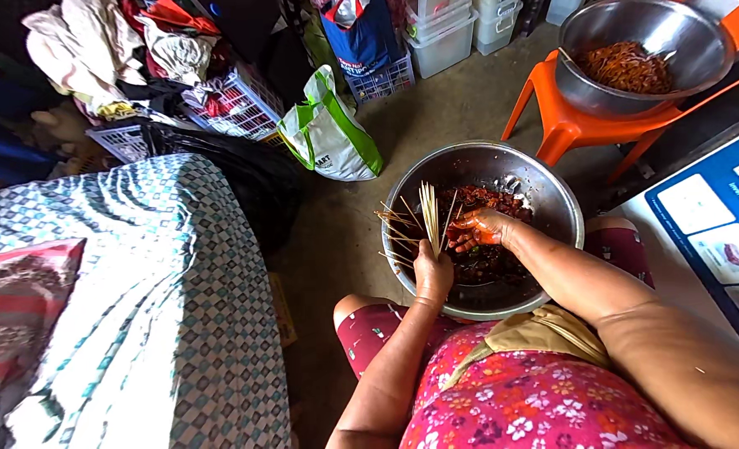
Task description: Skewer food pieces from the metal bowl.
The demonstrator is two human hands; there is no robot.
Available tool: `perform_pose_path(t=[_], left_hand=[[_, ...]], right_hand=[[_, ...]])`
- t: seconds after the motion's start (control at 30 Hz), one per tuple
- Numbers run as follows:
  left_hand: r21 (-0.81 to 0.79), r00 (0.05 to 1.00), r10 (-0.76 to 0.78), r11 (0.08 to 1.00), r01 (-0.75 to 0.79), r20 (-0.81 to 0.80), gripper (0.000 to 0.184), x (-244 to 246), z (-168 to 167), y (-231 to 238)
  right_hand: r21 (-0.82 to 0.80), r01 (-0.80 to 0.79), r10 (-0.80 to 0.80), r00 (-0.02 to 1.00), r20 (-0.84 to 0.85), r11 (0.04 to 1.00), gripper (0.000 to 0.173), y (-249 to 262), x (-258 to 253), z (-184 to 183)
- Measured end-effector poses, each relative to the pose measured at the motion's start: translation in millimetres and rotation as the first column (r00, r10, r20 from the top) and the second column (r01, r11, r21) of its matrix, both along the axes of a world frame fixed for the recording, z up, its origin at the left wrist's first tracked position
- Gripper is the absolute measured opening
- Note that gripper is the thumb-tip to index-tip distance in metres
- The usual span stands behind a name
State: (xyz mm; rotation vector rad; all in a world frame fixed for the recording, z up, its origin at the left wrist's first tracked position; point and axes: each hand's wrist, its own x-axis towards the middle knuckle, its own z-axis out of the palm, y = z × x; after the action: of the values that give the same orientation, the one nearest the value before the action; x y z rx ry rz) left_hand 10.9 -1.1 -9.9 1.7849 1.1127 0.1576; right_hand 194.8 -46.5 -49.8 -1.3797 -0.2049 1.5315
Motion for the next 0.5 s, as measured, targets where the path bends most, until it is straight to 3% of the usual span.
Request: perform_pose_path(t=[0.13, 0.23, 0.3, 0.37, 0.43, 0.5], left_hand=[[0.005, 1.0, 0.009, 1.0, -0.009, -0.001, 0.033, -0.1, -1.7, 1.0], [0.004, 1.0, 0.016, 1.0, -0.016, -0.015, 0.03, -0.1, -0.9, 1.5], [0.01, 1.0, 0.012, 1.0, -0.011, -0.022, 0.03, -0.3, -0.3, 1.0], [0.012, 1.0, 0.004, 1.0, -0.004, -0.026, 0.031, -0.5, -0.7, 1.0], [0.023, 0.999, 0.0, 1.0, 0.0, -0.035, 0.029, -0.7, 0.3, 1.6], [0.049, 0.999, -0.01, 0.999, 0.012, -0.052, 0.028, -1.5, 2.9, 1.7]], right_hand=[[-0.011, 0.004, -0.003, 0.997, 0.082, 1.0, 0.027, -0.5, 9.6, -6.9], [-0.086, 0.053, -0.02, 0.938, 0.346, 0.995, 0.026, -6.4, 29.0, -10.9], [-0.232, 0.04, 0.104, 0.81, 0.577, 0.972, 0.023, -8.8, 41.4, -10.9], [-0.441, -0.053, 0.383, 0.595, 0.706, 0.896, 0.022, -9.8, 49.6, -16.7], [-0.65, -0.146, 0.646, 0.397, 0.652, 0.746, 0.029, -8.7, 40.9, -8.9], [-0.749, -0.195, 0.767, 0.283, 0.575, 0.634, 0.037, -7.6, 23.7, -1.6]])
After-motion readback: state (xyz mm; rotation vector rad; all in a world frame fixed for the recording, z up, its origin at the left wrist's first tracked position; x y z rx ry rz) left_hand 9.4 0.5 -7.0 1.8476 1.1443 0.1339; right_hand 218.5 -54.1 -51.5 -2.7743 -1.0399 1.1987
